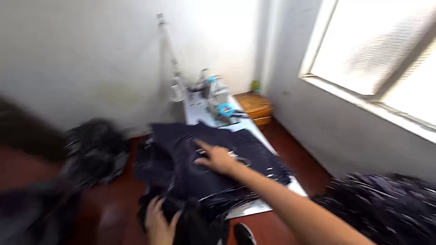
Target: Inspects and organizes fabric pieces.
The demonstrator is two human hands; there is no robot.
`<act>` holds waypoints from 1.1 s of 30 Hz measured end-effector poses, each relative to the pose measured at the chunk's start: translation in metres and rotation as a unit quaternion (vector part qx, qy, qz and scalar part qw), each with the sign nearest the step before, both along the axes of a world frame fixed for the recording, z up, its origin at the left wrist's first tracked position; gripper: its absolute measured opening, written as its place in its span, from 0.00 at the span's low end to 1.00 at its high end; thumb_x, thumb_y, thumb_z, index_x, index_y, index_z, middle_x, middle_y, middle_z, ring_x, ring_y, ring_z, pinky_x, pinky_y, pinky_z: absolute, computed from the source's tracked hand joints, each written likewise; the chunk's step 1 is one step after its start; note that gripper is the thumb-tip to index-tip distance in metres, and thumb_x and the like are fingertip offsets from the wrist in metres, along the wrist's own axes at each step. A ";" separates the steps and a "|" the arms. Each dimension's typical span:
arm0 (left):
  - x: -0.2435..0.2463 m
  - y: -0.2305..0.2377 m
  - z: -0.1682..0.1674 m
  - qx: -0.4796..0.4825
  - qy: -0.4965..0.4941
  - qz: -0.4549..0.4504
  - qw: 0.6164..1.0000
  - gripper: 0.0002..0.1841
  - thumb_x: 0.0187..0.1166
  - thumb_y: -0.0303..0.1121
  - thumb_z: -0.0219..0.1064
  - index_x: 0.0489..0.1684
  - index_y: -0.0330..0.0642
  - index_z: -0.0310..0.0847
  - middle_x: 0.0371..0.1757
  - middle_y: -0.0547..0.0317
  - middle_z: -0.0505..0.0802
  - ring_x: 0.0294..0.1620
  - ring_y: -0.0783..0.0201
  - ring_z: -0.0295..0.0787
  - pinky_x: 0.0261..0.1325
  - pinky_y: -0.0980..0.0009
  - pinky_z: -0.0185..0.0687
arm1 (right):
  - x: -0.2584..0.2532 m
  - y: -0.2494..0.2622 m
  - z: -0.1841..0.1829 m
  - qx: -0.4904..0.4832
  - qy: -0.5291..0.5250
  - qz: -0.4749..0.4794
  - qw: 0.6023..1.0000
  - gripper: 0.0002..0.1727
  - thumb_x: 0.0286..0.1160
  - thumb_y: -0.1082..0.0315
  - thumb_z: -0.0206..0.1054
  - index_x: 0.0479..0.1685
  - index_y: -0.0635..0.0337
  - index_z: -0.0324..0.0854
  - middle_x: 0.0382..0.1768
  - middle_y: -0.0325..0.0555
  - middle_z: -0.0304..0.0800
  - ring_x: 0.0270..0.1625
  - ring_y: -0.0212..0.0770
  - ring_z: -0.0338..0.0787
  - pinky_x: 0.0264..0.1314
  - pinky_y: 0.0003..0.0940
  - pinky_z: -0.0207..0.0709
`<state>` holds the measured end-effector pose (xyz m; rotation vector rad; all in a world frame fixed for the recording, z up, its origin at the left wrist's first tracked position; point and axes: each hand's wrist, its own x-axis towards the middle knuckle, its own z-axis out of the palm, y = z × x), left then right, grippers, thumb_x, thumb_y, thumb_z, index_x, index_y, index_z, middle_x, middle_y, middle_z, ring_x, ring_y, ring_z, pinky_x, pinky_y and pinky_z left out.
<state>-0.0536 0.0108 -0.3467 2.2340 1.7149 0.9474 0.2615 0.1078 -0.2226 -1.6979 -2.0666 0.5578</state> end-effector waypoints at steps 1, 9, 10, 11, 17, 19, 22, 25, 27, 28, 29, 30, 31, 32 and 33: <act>0.000 0.003 0.003 -0.033 0.029 0.005 0.999 0.29 0.69 0.48 0.79 0.61 0.32 0.87 0.72 0.29 0.84 0.78 0.29 0.75 0.83 0.33 0.61 | 0.000 0.002 -0.003 0.005 -0.016 0.002 1.000 0.45 0.75 0.25 0.56 0.93 0.31 0.59 0.55 0.56 0.94 0.55 0.62 0.93 0.57 0.70 0.82; 0.006 -0.009 -0.009 -0.188 -0.112 0.044 0.975 0.29 0.77 0.40 0.74 0.70 0.28 0.73 0.53 0.36 0.92 0.53 0.40 0.92 0.61 0.41 0.85 | -0.010 -0.007 -0.004 0.067 -0.126 -0.020 0.990 0.45 0.83 0.31 0.52 0.89 0.56 0.64 0.57 0.63 0.90 0.57 0.65 0.92 0.59 0.64 0.83; 0.006 -0.011 -0.009 -0.153 -0.168 0.057 0.972 0.28 0.79 0.38 0.72 0.70 0.26 0.71 0.45 0.39 0.92 0.47 0.43 0.92 0.56 0.43 0.86 | -0.012 -0.010 -0.002 0.085 -0.132 -0.030 0.987 0.42 0.85 0.33 0.52 0.85 0.58 0.69 0.57 0.64 0.89 0.59 0.65 0.90 0.59 0.62 0.83; 0.004 -0.013 -0.005 -0.124 -0.214 0.060 0.967 0.27 0.80 0.35 0.69 0.73 0.28 0.69 0.43 0.43 0.94 0.46 0.48 0.94 0.56 0.46 0.88 | -0.013 -0.014 0.003 0.111 -0.136 -0.035 0.984 0.36 0.88 0.39 0.52 0.77 0.62 0.75 0.56 0.64 0.88 0.59 0.66 0.89 0.59 0.61 0.83; -0.013 -0.048 0.072 0.019 -0.113 0.024 0.993 0.14 0.84 0.34 0.59 0.51 0.39 0.91 0.39 0.53 0.97 0.40 0.56 0.97 0.47 0.50 0.91 | -0.062 -0.107 0.066 -0.003 -0.203 0.055 0.978 0.18 0.89 0.61 0.57 0.52 0.71 0.83 0.43 0.70 0.90 0.50 0.72 0.92 0.50 0.68 0.82; -0.014 -0.057 0.090 0.053 -0.089 0.030 0.994 0.14 0.83 0.34 0.59 0.49 0.39 0.91 0.38 0.54 0.97 0.38 0.55 0.97 0.44 0.51 0.91 | -0.094 -0.129 0.073 -0.081 -0.233 0.072 0.966 0.17 0.88 0.65 0.59 0.56 0.74 0.79 0.47 0.73 0.89 0.52 0.73 0.91 0.50 0.67 0.82; -0.015 -0.071 0.110 0.082 -0.068 0.032 0.994 0.15 0.83 0.36 0.57 0.47 0.42 0.92 0.35 0.57 0.96 0.34 0.59 0.96 0.38 0.54 0.90 | -0.124 -0.133 0.061 -0.057 -0.255 0.075 0.962 0.15 0.89 0.70 0.53 0.57 0.76 0.77 0.50 0.72 0.88 0.54 0.69 0.92 0.51 0.60 0.83; -0.014 -0.081 0.120 0.100 -0.052 0.026 0.993 0.15 0.83 0.38 0.57 0.47 0.45 0.92 0.34 0.62 0.96 0.33 0.62 0.95 0.35 0.58 0.90 | -0.142 -0.122 0.061 -0.056 -0.274 0.080 0.957 0.16 0.89 0.70 0.49 0.59 0.76 0.75 0.52 0.71 0.87 0.55 0.68 0.91 0.51 0.59 0.83; -0.013 -0.088 0.122 0.103 -0.065 0.027 0.992 0.14 0.84 0.38 0.58 0.47 0.45 0.92 0.34 0.62 0.96 0.32 0.63 0.95 0.35 0.59 0.91 | -0.146 -0.122 0.067 -0.075 -0.278 0.077 0.954 0.19 0.92 0.65 0.44 0.60 0.73 0.74 0.52 0.70 0.87 0.56 0.69 0.90 0.52 0.62 0.81; -0.012 -0.092 0.122 0.101 -0.084 0.035 0.991 0.13 0.84 0.36 0.59 0.46 0.44 0.92 0.34 0.61 0.96 0.32 0.63 0.95 0.35 0.60 0.91 | -0.144 -0.125 0.071 -0.078 -0.258 0.064 0.961 0.21 0.94 0.61 0.43 0.59 0.71 0.75 0.51 0.69 0.88 0.56 0.69 0.91 0.52 0.63 0.81; -0.011 -0.098 0.123 0.097 -0.112 0.049 0.988 0.13 0.83 0.35 0.59 0.46 0.42 0.91 0.34 0.61 0.96 0.32 0.65 0.94 0.37 0.62 0.91 | -0.138 -0.130 0.074 -0.074 -0.214 0.047 0.973 0.24 0.94 0.57 0.43 0.57 0.69 0.77 0.48 0.68 0.89 0.55 0.68 0.92 0.52 0.64 0.81; -0.009 -0.107 0.123 0.091 -0.149 0.069 0.982 0.12 0.82 0.33 0.60 0.46 0.40 0.90 0.34 0.61 0.95 0.32 0.67 0.93 0.38 0.65 0.90 | -0.129 -0.138 0.073 -0.058 -0.144 0.037 0.987 0.26 0.94 0.53 0.44 0.52 0.67 0.80 0.42 0.66 0.90 0.50 0.67 0.93 0.49 0.65 0.82; -0.007 -0.119 0.126 0.083 -0.192 0.091 0.974 0.11 0.81 0.31 0.61 0.47 0.37 0.89 0.33 0.60 0.94 0.32 0.70 0.91 0.39 0.68 0.90 | -0.118 -0.149 0.069 -0.054 -0.058 0.045 0.996 0.28 0.92 0.50 0.46 0.48 0.65 0.82 0.35 0.61 0.89 0.43 0.62 0.92 0.45 0.62 0.82; -0.003 -0.131 0.130 0.074 -0.236 0.107 0.963 0.10 0.80 0.28 0.62 0.47 0.33 0.88 0.32 0.58 0.94 0.30 0.70 0.90 0.39 0.69 0.89 | -0.111 -0.161 0.063 -0.079 0.028 0.068 0.994 0.31 0.90 0.44 0.47 0.49 0.64 0.84 0.31 0.56 0.88 0.37 0.56 0.90 0.42 0.58 0.81; 0.004 -0.145 0.133 0.061 -0.275 0.115 0.953 0.09 0.79 0.25 0.63 0.47 0.29 0.87 0.31 0.55 0.93 0.29 0.70 0.89 0.38 0.69 0.88 | -0.108 -0.174 0.059 -0.141 0.094 0.094 0.981 0.36 0.87 0.37 0.49 0.60 0.63 0.84 0.33 0.53 0.90 0.34 0.52 0.90 0.41 0.57 0.84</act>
